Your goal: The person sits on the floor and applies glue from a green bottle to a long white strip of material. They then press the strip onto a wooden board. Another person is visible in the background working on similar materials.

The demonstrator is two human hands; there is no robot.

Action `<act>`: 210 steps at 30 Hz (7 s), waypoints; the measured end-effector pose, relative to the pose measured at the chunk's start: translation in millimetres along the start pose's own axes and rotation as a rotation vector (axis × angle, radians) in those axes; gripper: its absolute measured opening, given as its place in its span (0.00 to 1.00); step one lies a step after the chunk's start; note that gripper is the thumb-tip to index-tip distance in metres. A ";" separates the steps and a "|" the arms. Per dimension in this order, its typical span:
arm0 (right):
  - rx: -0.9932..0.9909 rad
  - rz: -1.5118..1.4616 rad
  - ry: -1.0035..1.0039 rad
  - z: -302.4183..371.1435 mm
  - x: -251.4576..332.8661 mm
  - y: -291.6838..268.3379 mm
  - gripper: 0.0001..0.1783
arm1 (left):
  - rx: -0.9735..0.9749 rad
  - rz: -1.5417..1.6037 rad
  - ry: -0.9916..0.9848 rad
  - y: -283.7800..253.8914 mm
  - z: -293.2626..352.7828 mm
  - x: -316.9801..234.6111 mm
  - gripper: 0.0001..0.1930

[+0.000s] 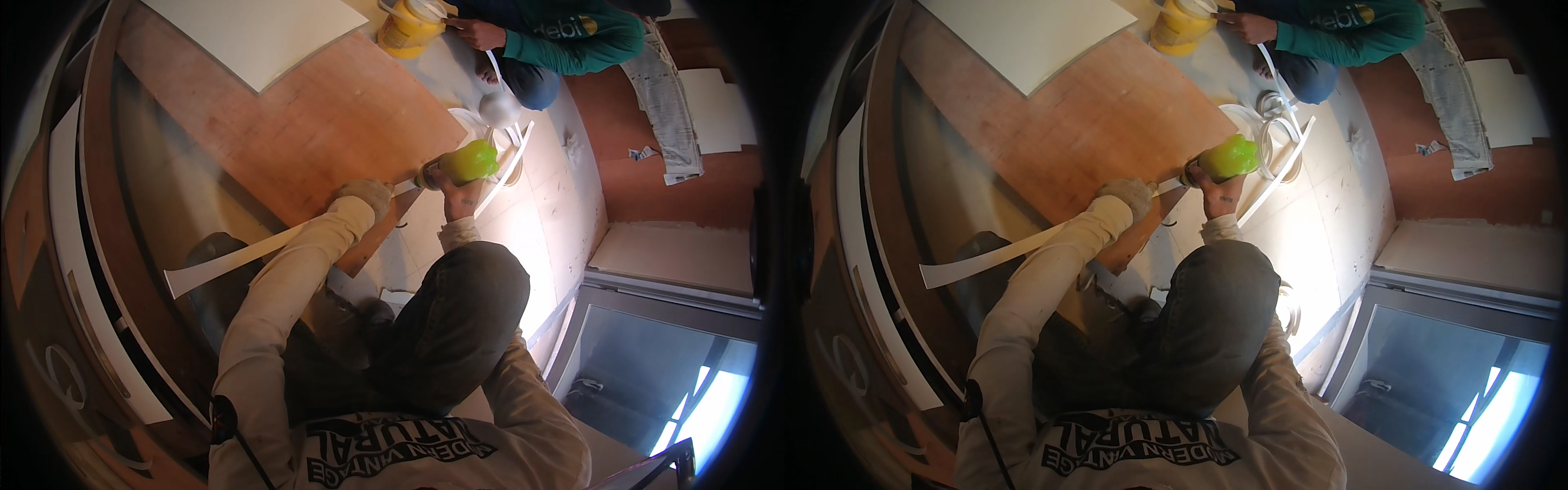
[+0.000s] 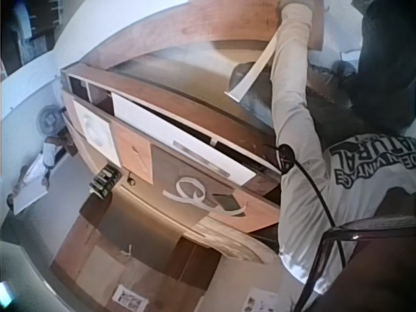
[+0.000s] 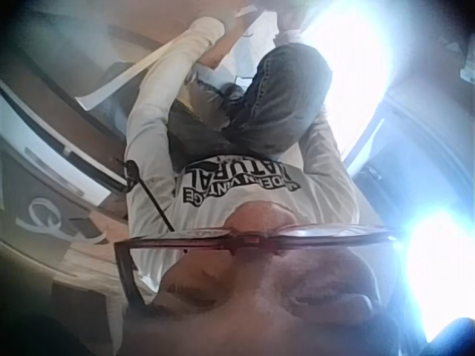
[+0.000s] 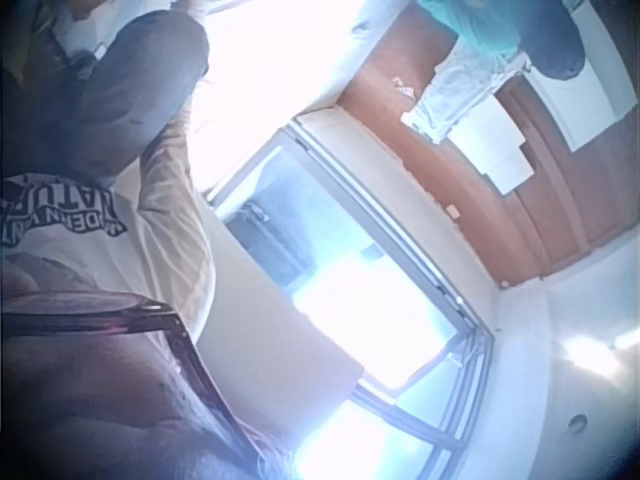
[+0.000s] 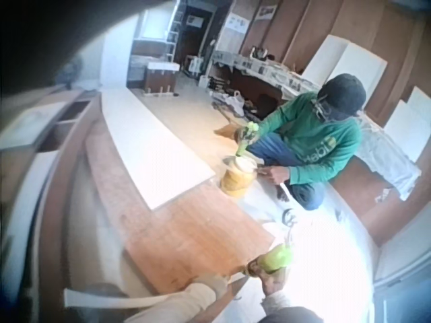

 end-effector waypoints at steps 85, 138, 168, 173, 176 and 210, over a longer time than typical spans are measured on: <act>-0.075 0.057 -0.026 -12.2 -10.3 -24.9 0.28 | -0.108 0.148 -0.077 13.3 1.6 4.4 0.17; 0.169 -0.049 -0.004 2.0 -2.4 15.2 0.31 | -0.303 -0.103 0.019 25.3 3.8 20.4 0.15; 0.199 -0.022 0.022 -2.7 -11.0 -2.1 0.24 | -0.149 -0.061 -0.026 13.8 16.8 9.4 0.15; 0.222 0.057 -0.035 2.6 -8.7 19.4 0.29 | -0.275 -0.087 0.029 20.5 -1.4 11.6 0.15; 0.145 0.044 -0.023 -10.8 -9.5 1.9 0.26 | -0.218 -0.079 -0.040 10.4 4.0 -4.6 0.14; -0.363 -0.017 -0.132 -37.8 11.3 -142.8 0.32 | -0.222 -0.160 -0.084 34.0 -21.0 17.0 0.22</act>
Point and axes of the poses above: each hand's wrist, its own z-axis away from the middle knuckle, its own y-axis out of the palm, x = y × z, the point moved 3 cm from there along -z, towards the middle knuckle, and after that the axes turned 10 degrees about x, right-handed, at the moved point
